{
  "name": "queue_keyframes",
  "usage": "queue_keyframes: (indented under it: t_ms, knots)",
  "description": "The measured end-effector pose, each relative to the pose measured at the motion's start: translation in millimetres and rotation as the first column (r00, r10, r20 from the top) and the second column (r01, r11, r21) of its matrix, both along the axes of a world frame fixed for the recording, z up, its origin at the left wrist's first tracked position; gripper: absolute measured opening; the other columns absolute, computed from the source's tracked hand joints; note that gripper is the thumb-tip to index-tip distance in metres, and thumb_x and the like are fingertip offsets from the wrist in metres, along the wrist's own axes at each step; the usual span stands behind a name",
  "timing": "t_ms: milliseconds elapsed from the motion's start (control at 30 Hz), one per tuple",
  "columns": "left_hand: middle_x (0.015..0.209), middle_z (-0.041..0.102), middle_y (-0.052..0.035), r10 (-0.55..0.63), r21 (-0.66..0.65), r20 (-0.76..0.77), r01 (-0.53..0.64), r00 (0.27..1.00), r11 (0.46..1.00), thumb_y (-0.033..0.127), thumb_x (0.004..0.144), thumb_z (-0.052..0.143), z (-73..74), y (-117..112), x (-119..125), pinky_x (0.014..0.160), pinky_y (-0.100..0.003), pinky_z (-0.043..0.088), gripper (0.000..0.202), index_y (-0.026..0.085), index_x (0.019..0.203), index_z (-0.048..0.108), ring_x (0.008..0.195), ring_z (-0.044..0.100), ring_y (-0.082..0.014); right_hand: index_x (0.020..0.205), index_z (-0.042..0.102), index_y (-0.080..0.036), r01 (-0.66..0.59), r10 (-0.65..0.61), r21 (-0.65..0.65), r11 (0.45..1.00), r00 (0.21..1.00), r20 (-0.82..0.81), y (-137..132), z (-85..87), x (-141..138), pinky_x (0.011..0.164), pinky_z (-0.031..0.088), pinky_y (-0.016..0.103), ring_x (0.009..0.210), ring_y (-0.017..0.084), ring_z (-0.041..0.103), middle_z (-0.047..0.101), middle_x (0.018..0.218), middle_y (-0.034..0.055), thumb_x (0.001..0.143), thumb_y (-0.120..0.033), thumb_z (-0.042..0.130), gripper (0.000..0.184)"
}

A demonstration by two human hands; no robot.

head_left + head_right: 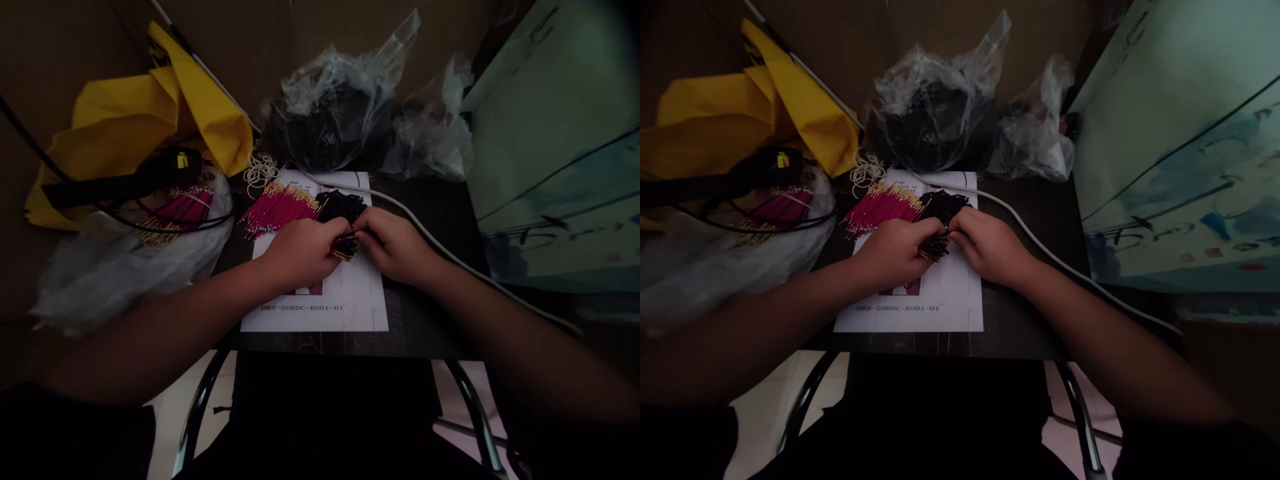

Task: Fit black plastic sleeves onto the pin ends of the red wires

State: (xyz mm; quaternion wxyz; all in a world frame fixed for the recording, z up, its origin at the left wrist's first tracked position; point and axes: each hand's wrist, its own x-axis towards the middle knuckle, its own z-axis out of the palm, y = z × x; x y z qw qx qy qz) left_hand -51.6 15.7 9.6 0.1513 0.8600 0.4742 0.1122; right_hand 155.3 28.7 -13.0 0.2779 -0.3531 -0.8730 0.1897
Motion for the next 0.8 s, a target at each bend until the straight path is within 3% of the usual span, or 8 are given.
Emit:
queue_keyframes:
  t_ms: [200, 367, 467, 633, 800]
  knots:
    - [0.070, 0.066, -0.0030, 0.010, 0.010, -0.074, -0.009, 0.997, 1.000, 0.026, 0.079, 0.053, -0.1, 0.3, 0.0, 0.052, -0.026, 0.035, 0.022, 0.023, 0.097, 0.063, 0.060, 0.060, -0.0181, 0.092, 0.053, -0.019, 0.028, -0.028, -0.003, 1.000, 0.998, 0.064, -0.1, -1.4, -4.5, 0.072, 0.042, 0.032, 0.083, 0.018, 0.053, 0.057, 0.090, 0.0063, 0.093, -0.020, 0.045, 0.008]
    - [0.078, 0.070, -0.0055, 0.035, 0.078, -0.107, -0.026, 0.994, 0.997, 0.033, 0.081, 0.053, -3.1, 0.3, -0.3, 0.055, -0.028, 0.038, 0.032, 0.025, 0.110, 0.064, 0.071, 0.065, -0.0232, 0.091, 0.052, -0.020, 0.045, -0.045, -0.007, 0.999, 0.998, 0.042, 0.4, -0.6, -3.6, 0.071, 0.041, 0.032, 0.081, 0.018, 0.052, 0.056, 0.088, 0.0054, 0.093, -0.020, 0.046, 0.006]
    - [0.077, 0.069, -0.0035, 0.041, 0.051, -0.071, -0.037, 0.997, 0.998, 0.029, 0.080, 0.054, 1.2, -1.8, -0.2, 0.053, -0.026, 0.039, 0.036, 0.026, 0.115, 0.060, 0.069, 0.065, -0.0213, 0.090, 0.052, -0.020, 0.043, -0.043, -0.003, 0.999, 0.999, -0.009, 0.0, 0.3, -2.5, 0.071, 0.042, 0.032, 0.080, 0.018, 0.052, 0.055, 0.086, 0.0047, 0.093, -0.019, 0.047, 0.005]
    - [0.074, 0.068, -0.0008, 0.012, -0.005, 0.035, -0.011, 0.999, 1.000, 0.025, 0.082, 0.054, 10.8, -5.5, 1.1, 0.054, -0.022, 0.041, 0.026, 0.023, 0.107, 0.060, 0.064, 0.064, -0.0156, 0.090, 0.053, -0.019, 0.022, -0.020, 0.022, 1.000, 0.995, -0.103, -2.1, 2.5, -2.2, 0.071, 0.042, 0.031, 0.079, 0.017, 0.052, 0.055, 0.084, 0.0035, 0.093, -0.021, 0.048, 0.005]
    - [0.067, 0.066, 0.0011, -0.030, 0.006, 0.092, 0.029, 0.995, 1.000, 0.024, 0.080, 0.056, 8.5, -5.8, -0.2, 0.054, -0.022, 0.041, 0.026, 0.022, 0.106, 0.060, 0.062, 0.064, -0.0150, 0.090, 0.053, -0.019, 0.035, -0.030, 0.035, 0.999, 0.988, -0.149, -4.3, 4.3, -1.9, 0.070, 0.042, 0.030, 0.077, 0.016, 0.054, 0.056, 0.082, 0.0027, 0.093, -0.022, 0.050, 0.005]
